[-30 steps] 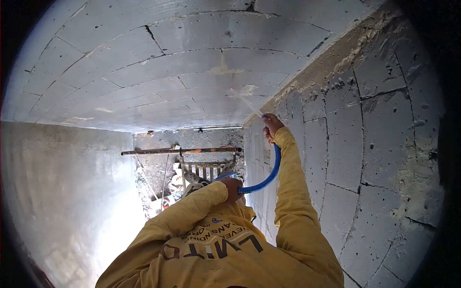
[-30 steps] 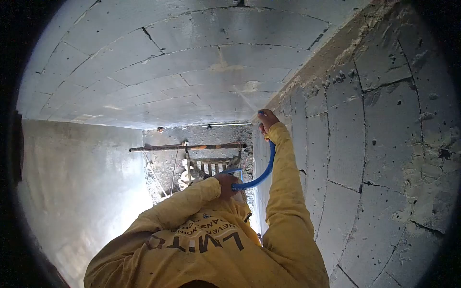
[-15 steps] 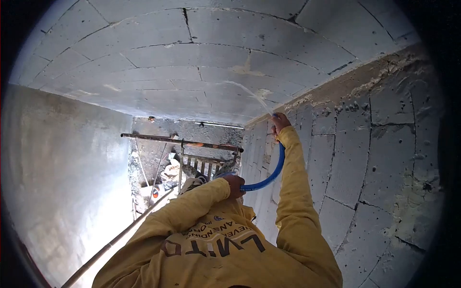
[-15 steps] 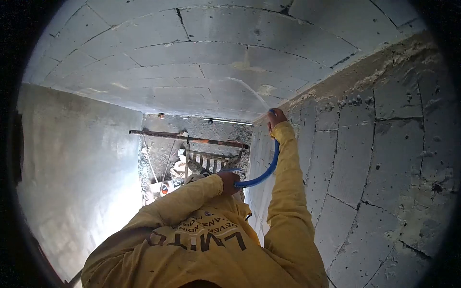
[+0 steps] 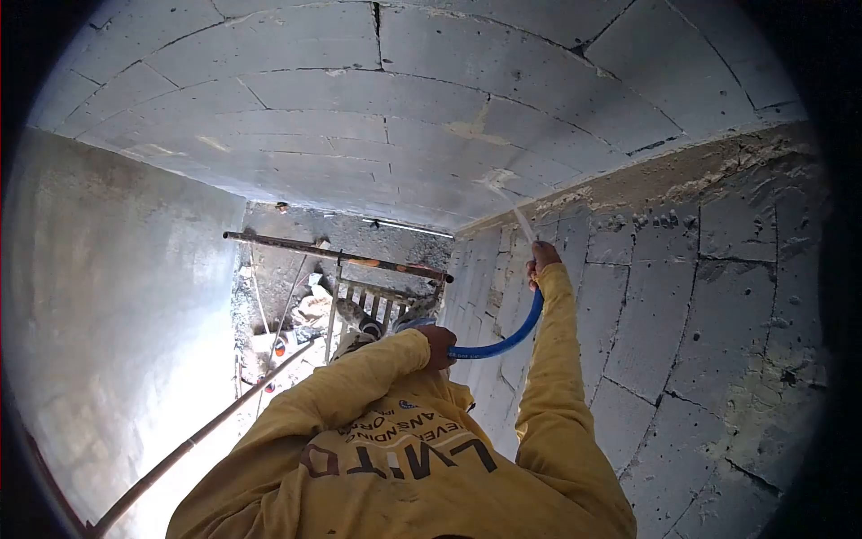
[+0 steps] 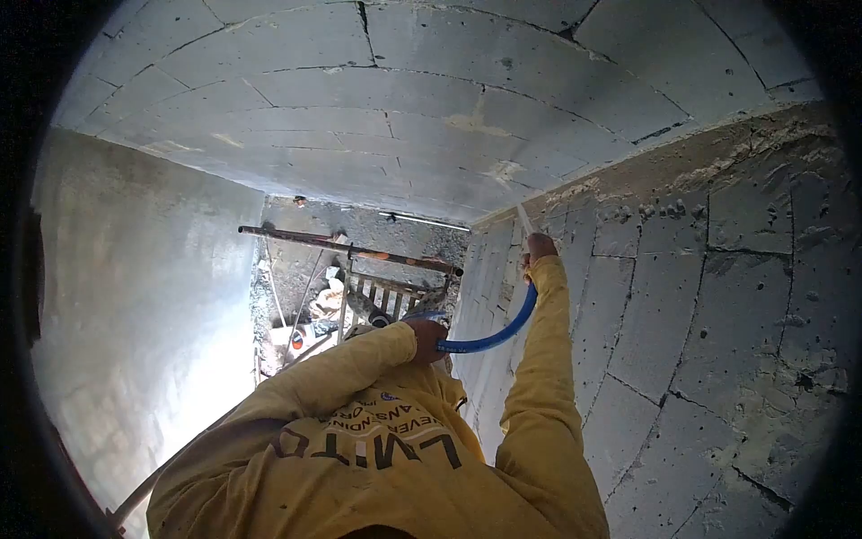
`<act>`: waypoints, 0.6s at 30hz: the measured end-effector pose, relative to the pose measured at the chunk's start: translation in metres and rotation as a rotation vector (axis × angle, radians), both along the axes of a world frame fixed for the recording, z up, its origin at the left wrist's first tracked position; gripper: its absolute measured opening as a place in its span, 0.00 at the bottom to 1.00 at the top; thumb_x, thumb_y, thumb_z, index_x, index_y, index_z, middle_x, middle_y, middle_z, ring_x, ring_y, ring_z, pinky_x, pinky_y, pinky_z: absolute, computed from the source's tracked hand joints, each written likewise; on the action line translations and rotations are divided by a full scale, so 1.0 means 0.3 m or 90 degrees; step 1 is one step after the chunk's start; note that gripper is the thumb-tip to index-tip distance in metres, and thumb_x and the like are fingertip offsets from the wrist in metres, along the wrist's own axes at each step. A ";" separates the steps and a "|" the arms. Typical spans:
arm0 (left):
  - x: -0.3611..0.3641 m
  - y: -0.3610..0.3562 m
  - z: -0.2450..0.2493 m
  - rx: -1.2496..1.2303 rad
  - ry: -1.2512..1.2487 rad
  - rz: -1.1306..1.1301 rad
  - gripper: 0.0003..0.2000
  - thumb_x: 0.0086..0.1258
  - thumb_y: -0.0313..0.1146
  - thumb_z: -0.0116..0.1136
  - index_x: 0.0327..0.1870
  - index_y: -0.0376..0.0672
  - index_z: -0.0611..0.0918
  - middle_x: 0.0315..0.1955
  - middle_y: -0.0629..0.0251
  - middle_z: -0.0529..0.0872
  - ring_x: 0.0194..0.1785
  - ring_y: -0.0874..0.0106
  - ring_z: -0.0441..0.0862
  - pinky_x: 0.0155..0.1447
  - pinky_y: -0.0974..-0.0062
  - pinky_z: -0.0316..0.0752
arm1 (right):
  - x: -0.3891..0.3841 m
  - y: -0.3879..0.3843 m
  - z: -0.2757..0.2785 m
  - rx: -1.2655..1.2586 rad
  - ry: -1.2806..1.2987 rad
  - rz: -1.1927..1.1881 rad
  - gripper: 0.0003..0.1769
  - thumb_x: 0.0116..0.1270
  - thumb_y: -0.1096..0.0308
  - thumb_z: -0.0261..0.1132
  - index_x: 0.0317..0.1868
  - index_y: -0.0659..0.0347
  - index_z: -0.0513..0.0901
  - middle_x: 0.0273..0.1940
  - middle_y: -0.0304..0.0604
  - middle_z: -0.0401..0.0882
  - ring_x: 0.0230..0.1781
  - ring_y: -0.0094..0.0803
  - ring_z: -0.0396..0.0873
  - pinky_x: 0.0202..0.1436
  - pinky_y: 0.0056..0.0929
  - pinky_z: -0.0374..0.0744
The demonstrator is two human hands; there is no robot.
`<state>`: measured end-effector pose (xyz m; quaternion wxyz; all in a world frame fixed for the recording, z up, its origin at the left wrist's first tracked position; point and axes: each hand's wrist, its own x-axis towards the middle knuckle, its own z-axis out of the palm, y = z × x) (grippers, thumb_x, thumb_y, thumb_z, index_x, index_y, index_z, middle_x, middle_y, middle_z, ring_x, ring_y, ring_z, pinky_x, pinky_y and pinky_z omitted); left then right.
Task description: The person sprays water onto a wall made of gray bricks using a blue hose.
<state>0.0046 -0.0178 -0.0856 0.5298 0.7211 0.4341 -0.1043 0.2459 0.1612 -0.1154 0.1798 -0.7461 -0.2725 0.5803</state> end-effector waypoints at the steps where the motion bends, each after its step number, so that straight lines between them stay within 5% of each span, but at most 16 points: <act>1: 0.001 -0.002 0.000 0.006 -0.003 0.004 0.16 0.58 0.47 0.58 0.37 0.44 0.82 0.39 0.55 0.84 0.45 0.54 0.81 0.51 0.60 0.75 | -0.010 0.003 0.010 -0.005 0.027 0.006 0.17 0.67 0.53 0.54 0.53 0.47 0.70 0.19 0.41 0.70 0.08 0.30 0.63 0.09 0.34 0.64; 13: -0.003 0.014 0.031 -0.036 0.010 0.018 0.17 0.57 0.47 0.59 0.40 0.44 0.83 0.40 0.56 0.84 0.46 0.56 0.81 0.52 0.61 0.75 | -0.290 0.105 0.226 0.111 0.094 0.302 0.18 0.67 0.52 0.56 0.54 0.44 0.68 0.17 0.37 0.67 0.08 0.24 0.61 0.10 0.29 0.62; 18: -0.013 0.011 0.021 -0.025 -0.002 0.046 0.18 0.58 0.48 0.58 0.40 0.43 0.83 0.39 0.55 0.84 0.45 0.56 0.82 0.51 0.60 0.75 | -0.384 0.136 0.255 0.140 0.139 0.295 0.17 0.67 0.53 0.56 0.54 0.46 0.69 0.15 0.37 0.65 0.08 0.24 0.61 0.10 0.28 0.63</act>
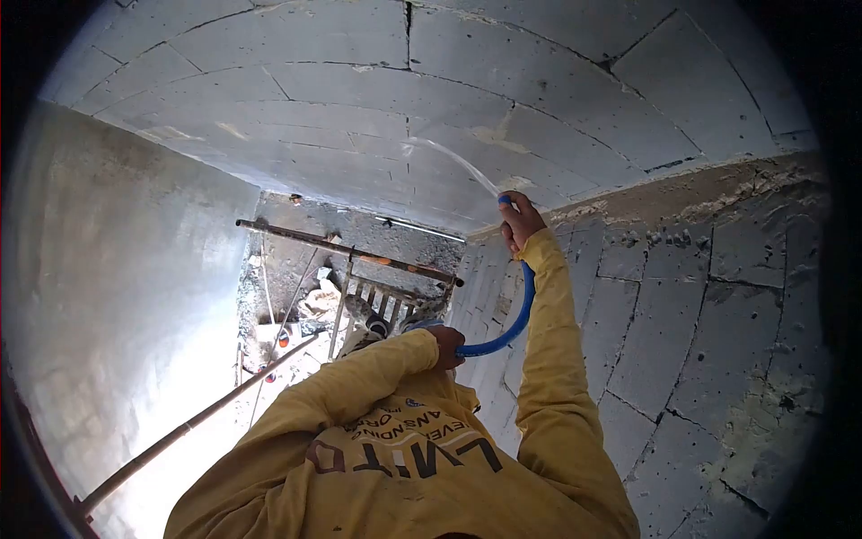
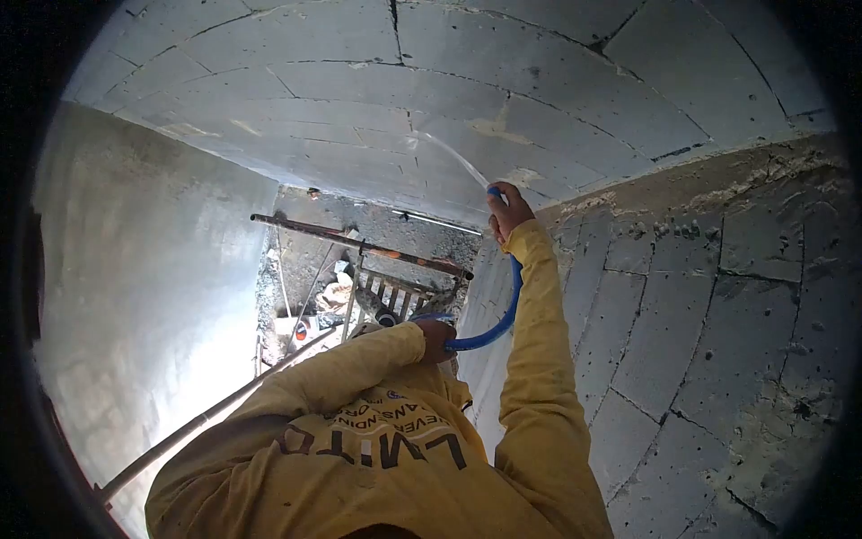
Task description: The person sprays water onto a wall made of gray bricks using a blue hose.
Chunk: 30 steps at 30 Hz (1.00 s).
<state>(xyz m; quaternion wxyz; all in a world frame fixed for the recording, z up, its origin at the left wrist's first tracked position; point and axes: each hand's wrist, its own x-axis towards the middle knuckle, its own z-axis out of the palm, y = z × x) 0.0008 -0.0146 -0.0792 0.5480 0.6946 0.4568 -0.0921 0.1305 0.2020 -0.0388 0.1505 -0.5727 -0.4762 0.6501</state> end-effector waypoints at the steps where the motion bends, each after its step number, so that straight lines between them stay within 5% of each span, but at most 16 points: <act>1: -0.001 -0.003 -0.003 0.006 0.002 -0.001 0.18 0.58 0.48 0.58 0.41 0.43 0.83 0.39 0.55 0.84 0.45 0.56 0.81 0.51 0.60 0.75 | -0.007 0.002 -0.009 0.003 -0.002 -0.002 0.17 0.67 0.53 0.56 0.54 0.46 0.69 0.15 0.37 0.65 0.08 0.24 0.61 0.10 0.28 0.62; 8: -0.005 -0.009 -0.015 0.015 0.014 -0.011 0.18 0.58 0.47 0.58 0.41 0.43 0.82 0.40 0.55 0.84 0.46 0.56 0.81 0.52 0.61 0.75 | 0.031 0.009 -0.153 -0.020 -0.062 0.009 0.18 0.67 0.58 0.57 0.55 0.50 0.69 0.16 0.40 0.69 0.08 0.26 0.64 0.11 0.28 0.63; 30: -0.031 -0.042 -0.010 0.011 -0.011 0.009 0.18 0.56 0.45 0.59 0.41 0.41 0.82 0.39 0.53 0.84 0.46 0.54 0.81 0.52 0.60 0.75 | 0.073 -0.052 -0.148 -0.017 -0.163 -0.042 0.18 0.67 0.54 0.55 0.54 0.49 0.69 0.17 0.40 0.70 0.08 0.28 0.65 0.09 0.31 0.65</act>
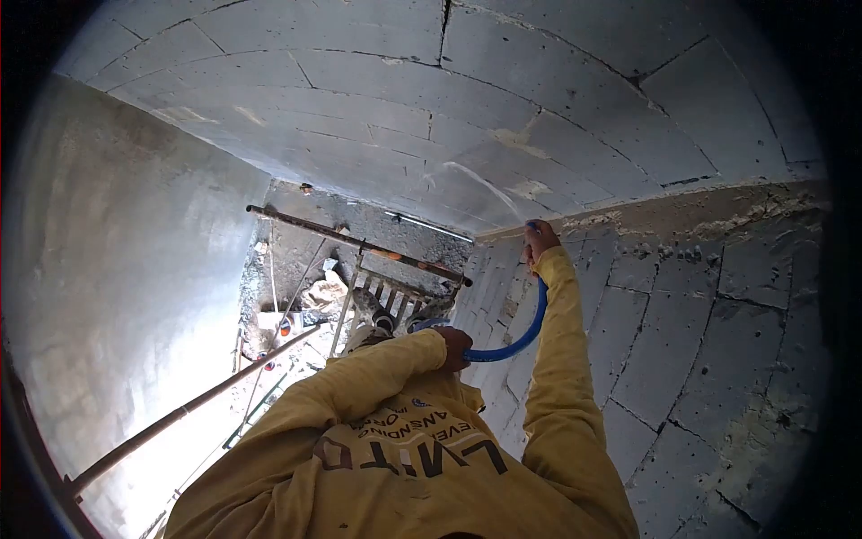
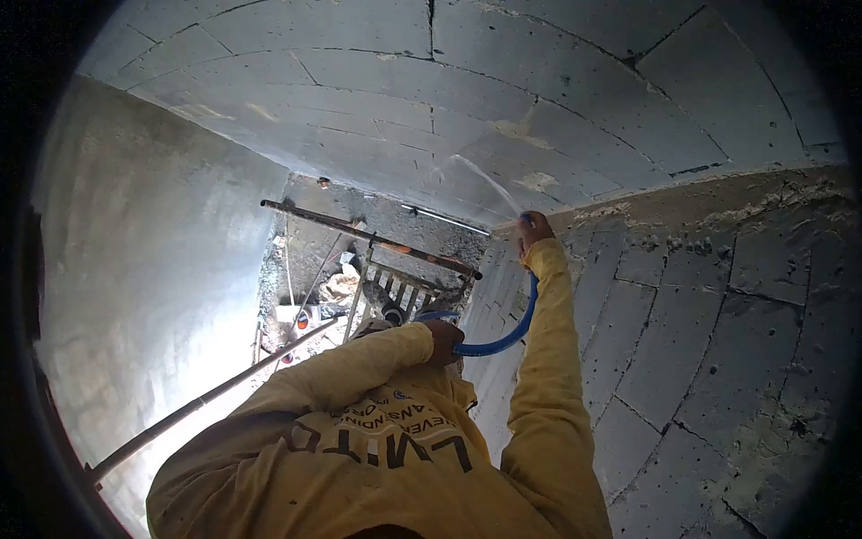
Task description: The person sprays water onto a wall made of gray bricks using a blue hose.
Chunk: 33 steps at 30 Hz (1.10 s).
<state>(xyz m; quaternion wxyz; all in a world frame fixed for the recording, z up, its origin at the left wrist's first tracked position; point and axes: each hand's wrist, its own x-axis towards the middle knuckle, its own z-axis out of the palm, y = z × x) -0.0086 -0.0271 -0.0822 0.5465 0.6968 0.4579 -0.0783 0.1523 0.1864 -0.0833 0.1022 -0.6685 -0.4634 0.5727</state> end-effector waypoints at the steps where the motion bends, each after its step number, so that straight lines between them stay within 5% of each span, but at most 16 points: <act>1: -0.002 0.002 0.002 -0.001 0.002 -0.009 0.18 0.56 0.45 0.59 0.41 0.41 0.82 0.39 0.53 0.84 0.46 0.54 0.81 0.52 0.60 0.75 | 0.016 -0.005 -0.011 0.003 -0.005 -0.018 0.17 0.68 0.54 0.55 0.54 0.50 0.69 0.18 0.40 0.70 0.08 0.28 0.65 0.09 0.31 0.65; 7: -0.008 0.006 0.012 0.011 0.006 -0.038 0.18 0.55 0.45 0.58 0.40 0.41 0.82 0.40 0.53 0.83 0.46 0.54 0.81 0.52 0.60 0.75 | 0.156 -0.048 -0.101 -0.054 -0.053 -0.128 0.20 0.68 0.52 0.50 0.57 0.48 0.67 0.19 0.39 0.70 0.08 0.29 0.63 0.09 0.33 0.65; 16: -0.006 -0.006 -0.020 0.019 0.013 -0.049 0.17 0.55 0.45 0.59 0.39 0.41 0.82 0.39 0.52 0.84 0.45 0.54 0.81 0.51 0.60 0.75 | 0.310 -0.122 -0.158 -0.122 -0.026 -0.342 0.15 0.68 0.49 0.49 0.44 0.48 0.71 0.18 0.39 0.66 0.09 0.31 0.63 0.09 0.35 0.63; 22: 0.002 -0.007 -0.016 0.005 0.021 -0.066 0.18 0.55 0.46 0.60 0.39 0.42 0.83 0.39 0.52 0.84 0.45 0.54 0.82 0.51 0.60 0.76 | 0.295 -0.136 -0.147 -0.154 -0.031 -0.346 0.15 0.67 0.49 0.52 0.49 0.44 0.70 0.19 0.37 0.66 0.09 0.28 0.62 0.10 0.33 0.63; 28: 0.014 -0.031 -0.064 0.017 0.011 -0.080 0.18 0.55 0.46 0.59 0.40 0.42 0.82 0.40 0.53 0.84 0.45 0.54 0.81 0.51 0.60 0.75 | 0.186 -0.102 -0.079 -0.090 0.038 -0.125 0.19 0.67 0.50 0.55 0.56 0.42 0.68 0.20 0.37 0.68 0.09 0.25 0.62 0.10 0.31 0.65; 33: -0.006 -0.008 0.033 -0.022 0.021 -0.063 0.18 0.57 0.46 0.59 0.42 0.43 0.82 0.41 0.53 0.83 0.48 0.54 0.80 0.54 0.60 0.74 | 0.033 -0.057 0.032 -0.026 0.061 -0.014 0.18 0.67 0.53 0.54 0.54 0.49 0.69 0.16 0.39 0.68 0.07 0.27 0.63 0.09 0.31 0.64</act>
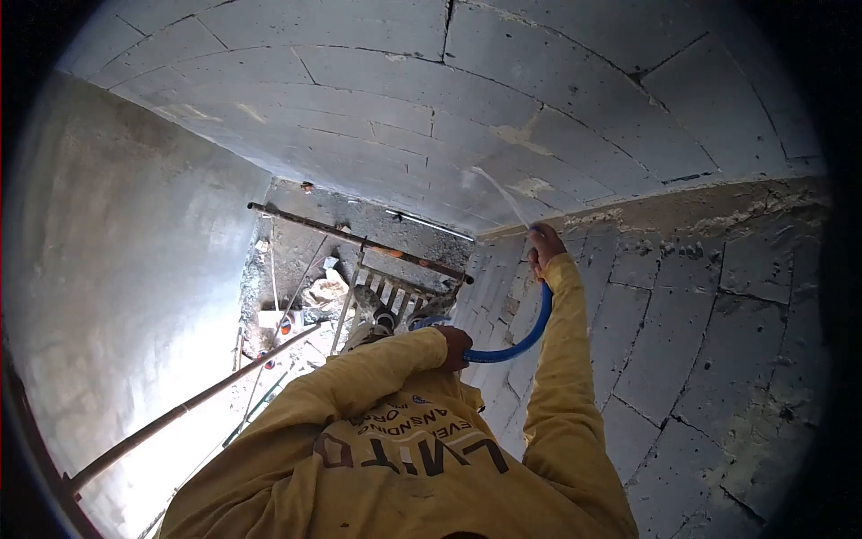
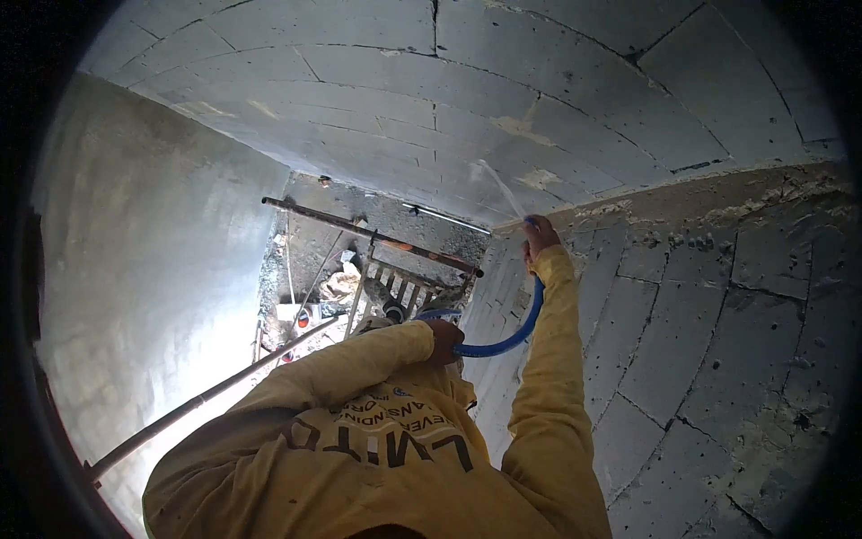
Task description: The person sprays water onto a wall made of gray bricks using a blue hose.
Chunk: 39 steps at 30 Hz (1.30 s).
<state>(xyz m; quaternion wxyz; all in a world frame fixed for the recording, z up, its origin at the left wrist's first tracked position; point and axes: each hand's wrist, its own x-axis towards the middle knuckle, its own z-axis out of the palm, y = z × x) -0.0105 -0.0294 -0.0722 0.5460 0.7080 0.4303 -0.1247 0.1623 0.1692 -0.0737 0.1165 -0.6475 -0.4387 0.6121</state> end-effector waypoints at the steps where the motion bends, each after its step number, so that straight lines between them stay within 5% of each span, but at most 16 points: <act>1: 0.001 -0.003 -0.004 0.000 0.000 0.006 0.18 0.57 0.46 0.58 0.42 0.43 0.82 0.42 0.54 0.83 0.49 0.55 0.80 0.54 0.60 0.74 | -0.027 0.007 0.018 0.015 0.010 0.025 0.18 0.67 0.53 0.54 0.54 0.49 0.69 0.16 0.39 0.68 0.07 0.26 0.63 0.09 0.31 0.64; 9: 0.006 -0.022 -0.059 0.054 -0.032 0.129 0.15 0.58 0.47 0.59 0.37 0.45 0.82 0.35 0.54 0.84 0.43 0.54 0.81 0.49 0.59 0.75 | -0.235 0.072 0.184 0.118 0.120 0.105 0.18 0.66 0.55 0.56 0.54 0.49 0.69 0.16 0.36 0.68 0.08 0.23 0.63 0.09 0.25 0.62; 16: -0.009 0.019 -0.001 0.010 -0.006 0.188 0.17 0.61 0.47 0.55 0.42 0.43 0.81 0.40 0.53 0.83 0.47 0.54 0.80 0.53 0.60 0.74 | -0.348 0.064 0.351 0.258 0.200 0.109 0.17 0.68 0.57 0.56 0.55 0.49 0.68 0.17 0.33 0.66 0.09 0.20 0.61 0.09 0.23 0.61; 28: -0.020 0.037 0.026 0.011 -0.032 0.382 0.18 0.61 0.46 0.56 0.42 0.40 0.81 0.38 0.50 0.83 0.44 0.52 0.81 0.51 0.59 0.74 | -0.505 0.084 0.441 0.400 0.260 0.161 0.19 0.68 0.54 0.56 0.55 0.51 0.68 0.22 0.32 0.67 0.17 0.20 0.65 0.20 0.22 0.67; 34: -0.017 0.044 0.008 -0.005 -0.058 0.454 0.17 0.60 0.46 0.57 0.41 0.41 0.82 0.37 0.50 0.84 0.44 0.53 0.81 0.51 0.59 0.75 | -0.571 0.086 0.488 0.502 0.316 0.151 0.21 0.70 0.48 0.53 0.55 0.50 0.67 0.18 0.30 0.64 0.11 0.16 0.59 0.11 0.18 0.60; 37: -0.030 0.044 0.034 0.000 -0.043 0.444 0.18 0.60 0.46 0.58 0.42 0.42 0.82 0.37 0.50 0.84 0.45 0.53 0.81 0.51 0.59 0.74 | -0.572 0.088 0.476 0.490 0.323 0.150 0.20 0.70 0.49 0.53 0.55 0.50 0.67 0.20 0.31 0.64 0.12 0.16 0.59 0.13 0.18 0.61; 39: -0.035 0.044 0.064 0.021 -0.023 0.409 0.18 0.59 0.46 0.58 0.43 0.42 0.82 0.38 0.50 0.84 0.46 0.53 0.81 0.52 0.59 0.74 | -0.555 0.142 0.372 0.519 0.149 0.183 0.23 0.69 0.45 0.52 0.54 0.52 0.68 0.28 0.39 0.70 0.21 0.27 0.69 0.25 0.28 0.70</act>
